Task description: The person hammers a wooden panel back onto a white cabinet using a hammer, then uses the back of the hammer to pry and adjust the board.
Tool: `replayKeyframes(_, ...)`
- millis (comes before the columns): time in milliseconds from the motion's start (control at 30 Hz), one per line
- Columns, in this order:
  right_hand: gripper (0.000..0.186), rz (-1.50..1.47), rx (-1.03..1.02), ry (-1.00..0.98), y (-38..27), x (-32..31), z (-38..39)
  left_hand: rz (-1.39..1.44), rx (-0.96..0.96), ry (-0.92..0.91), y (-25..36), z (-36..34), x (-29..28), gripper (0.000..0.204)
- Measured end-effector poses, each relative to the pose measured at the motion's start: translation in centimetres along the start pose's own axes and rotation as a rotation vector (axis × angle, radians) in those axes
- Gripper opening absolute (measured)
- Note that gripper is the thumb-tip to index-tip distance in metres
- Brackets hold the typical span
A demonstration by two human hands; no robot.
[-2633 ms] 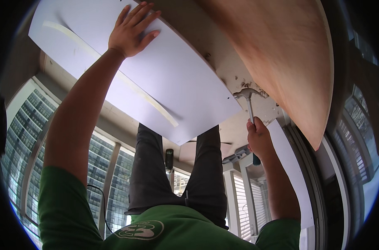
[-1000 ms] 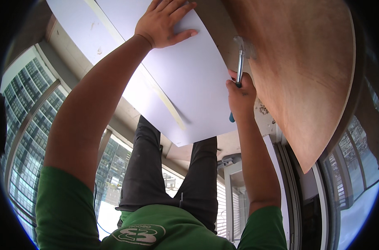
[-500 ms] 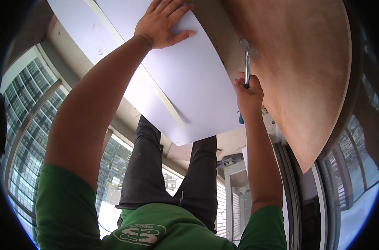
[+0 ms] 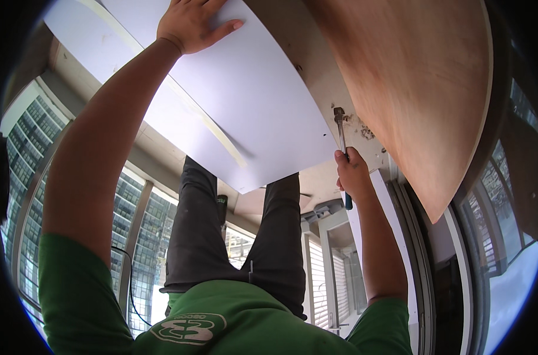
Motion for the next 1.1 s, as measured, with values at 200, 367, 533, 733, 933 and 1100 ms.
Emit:
replayKeyframes(200, 0.028, 0.057, 0.073, 0.024, 1.9, 0.6, -0.7, 0.022, -0.005, 0.018, -0.1, 0.1, 0.0, 0.078)
replayKeyframes(367, 0.027, 0.093, 0.074, -0.032, 2.1, 0.6, -1.2, 0.007, -0.008, 0.041, 0.0, 0.3, 0.0, 0.079)
replayKeyframes(533, 0.024, 0.099, 0.042, -0.056, 0.8, 1.3, -1.1, 0.001, -0.031, 0.035, 0.1, 0.1, 0.1, 0.079)
replayKeyframes(733, 0.019, 0.075, 0.035, -0.036, -2.5, 2.0, -0.6, 0.032, -0.049, 0.031, -0.1, 0.1, 0.4, 0.08)
replayKeyframes(933, 0.018, 0.068, 0.043, -0.03, -4.1, 2.5, -0.4, 0.037, -0.049, 0.031, -0.2, 0.2, 0.3, 0.079)
replayKeyframes(1100, 0.021, 0.109, 0.017, -0.034, -6.5, 2.8, 0.1, 0.027, -0.043, 0.031, 0.0, 0.1, 0.6, 0.08)
Point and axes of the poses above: each hand's wrist, its own z-axis away from the middle knuckle, its own x-axis out of the palm, y = z × x, the point moved 5 cm from there along -z, towards the middle knuckle, and after that the axes turned 8 degrees about y, right-handed, at the moved point
